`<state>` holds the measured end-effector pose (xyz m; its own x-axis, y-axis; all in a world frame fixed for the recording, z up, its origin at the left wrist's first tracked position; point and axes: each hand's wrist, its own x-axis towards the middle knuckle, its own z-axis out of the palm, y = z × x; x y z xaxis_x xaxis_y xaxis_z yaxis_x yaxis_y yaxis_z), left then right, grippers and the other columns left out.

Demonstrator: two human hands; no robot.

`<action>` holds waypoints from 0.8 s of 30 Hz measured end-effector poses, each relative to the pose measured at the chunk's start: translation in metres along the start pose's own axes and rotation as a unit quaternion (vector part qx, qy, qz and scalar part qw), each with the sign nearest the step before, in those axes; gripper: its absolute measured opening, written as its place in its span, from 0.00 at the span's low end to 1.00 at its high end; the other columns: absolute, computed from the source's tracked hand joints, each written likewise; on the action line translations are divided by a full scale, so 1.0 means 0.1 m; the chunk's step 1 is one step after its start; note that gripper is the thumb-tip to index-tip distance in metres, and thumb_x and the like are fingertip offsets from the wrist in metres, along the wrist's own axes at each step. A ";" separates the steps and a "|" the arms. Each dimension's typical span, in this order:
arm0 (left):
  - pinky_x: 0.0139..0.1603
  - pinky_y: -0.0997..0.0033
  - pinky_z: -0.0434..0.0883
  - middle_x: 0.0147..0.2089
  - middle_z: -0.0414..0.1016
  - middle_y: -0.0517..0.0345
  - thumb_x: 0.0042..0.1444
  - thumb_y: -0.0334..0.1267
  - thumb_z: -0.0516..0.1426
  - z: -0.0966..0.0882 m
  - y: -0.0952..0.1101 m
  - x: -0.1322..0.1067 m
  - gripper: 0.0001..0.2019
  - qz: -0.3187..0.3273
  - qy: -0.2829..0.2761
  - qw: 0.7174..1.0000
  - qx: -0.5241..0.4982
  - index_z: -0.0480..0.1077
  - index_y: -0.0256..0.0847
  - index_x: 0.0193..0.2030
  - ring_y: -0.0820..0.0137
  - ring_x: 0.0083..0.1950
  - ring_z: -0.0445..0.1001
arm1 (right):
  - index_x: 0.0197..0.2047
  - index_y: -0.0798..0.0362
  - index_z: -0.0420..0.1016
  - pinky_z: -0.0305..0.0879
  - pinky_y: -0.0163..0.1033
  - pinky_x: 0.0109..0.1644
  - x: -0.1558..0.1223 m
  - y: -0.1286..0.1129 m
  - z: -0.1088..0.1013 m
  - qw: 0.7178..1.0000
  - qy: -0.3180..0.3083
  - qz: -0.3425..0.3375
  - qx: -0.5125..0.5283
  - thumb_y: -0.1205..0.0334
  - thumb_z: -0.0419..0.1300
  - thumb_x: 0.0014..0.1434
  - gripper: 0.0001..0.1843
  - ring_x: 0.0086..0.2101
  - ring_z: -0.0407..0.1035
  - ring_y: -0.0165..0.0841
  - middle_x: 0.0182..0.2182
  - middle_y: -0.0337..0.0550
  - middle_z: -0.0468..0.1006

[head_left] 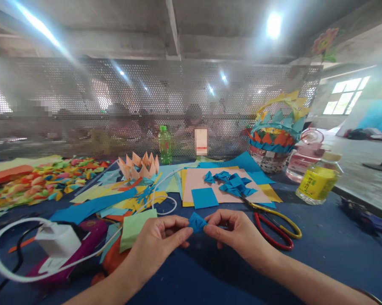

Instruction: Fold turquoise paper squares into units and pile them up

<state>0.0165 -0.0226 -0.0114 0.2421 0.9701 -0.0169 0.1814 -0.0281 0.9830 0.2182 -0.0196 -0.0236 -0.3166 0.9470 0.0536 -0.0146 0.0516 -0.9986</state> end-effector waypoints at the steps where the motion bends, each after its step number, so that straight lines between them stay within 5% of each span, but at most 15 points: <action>1: 0.35 0.71 0.74 0.30 0.78 0.59 0.45 0.43 0.65 0.01 -0.01 0.00 0.11 0.003 0.007 1.000 -0.001 0.76 0.39 0.33 0.69 0.31 0.76 | 0.26 0.58 0.72 0.61 0.30 0.27 0.00 0.00 0.01 1.000 0.003 0.000 -0.006 0.49 0.70 0.46 0.20 0.26 0.61 0.25 0.31 0.40 0.73; 9: 0.36 0.69 0.76 0.34 0.80 0.57 0.46 0.41 0.64 0.03 -0.05 -0.01 0.17 0.016 0.002 1.000 -0.013 0.70 0.39 0.43 0.66 0.34 0.78 | 0.24 0.57 0.70 0.58 0.33 0.32 -0.02 0.01 0.04 0.999 0.021 -0.023 -0.032 0.56 0.68 0.49 0.14 0.28 0.64 0.27 0.29 0.40 0.75; 20: 0.39 0.69 0.76 0.32 0.81 0.57 0.47 0.41 0.64 0.02 -0.07 -0.02 0.12 -0.003 -0.017 1.000 -0.012 0.74 0.38 0.37 0.64 0.36 0.81 | 0.26 0.55 0.66 0.55 0.32 0.28 -0.02 0.04 0.05 0.997 0.042 -0.008 -0.061 0.56 0.67 0.49 0.15 0.25 0.60 0.25 0.23 0.36 0.71; 24: 0.37 0.69 0.76 0.31 0.81 0.57 0.43 0.42 0.65 0.04 -0.02 -0.04 0.13 -0.016 0.006 1.000 -0.014 0.74 0.38 0.35 0.63 0.33 0.81 | 0.35 0.55 0.69 0.56 0.31 0.29 -0.01 0.08 0.04 0.999 0.013 -0.008 -0.035 0.58 0.67 0.51 0.14 0.24 0.60 0.24 0.24 0.33 0.69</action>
<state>0.0191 -0.0271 -0.0145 0.2247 0.9733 -0.0460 0.1618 0.0093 0.9868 0.2143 -0.0213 -0.0312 -0.2929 0.9535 0.0711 0.0479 0.0889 -0.9949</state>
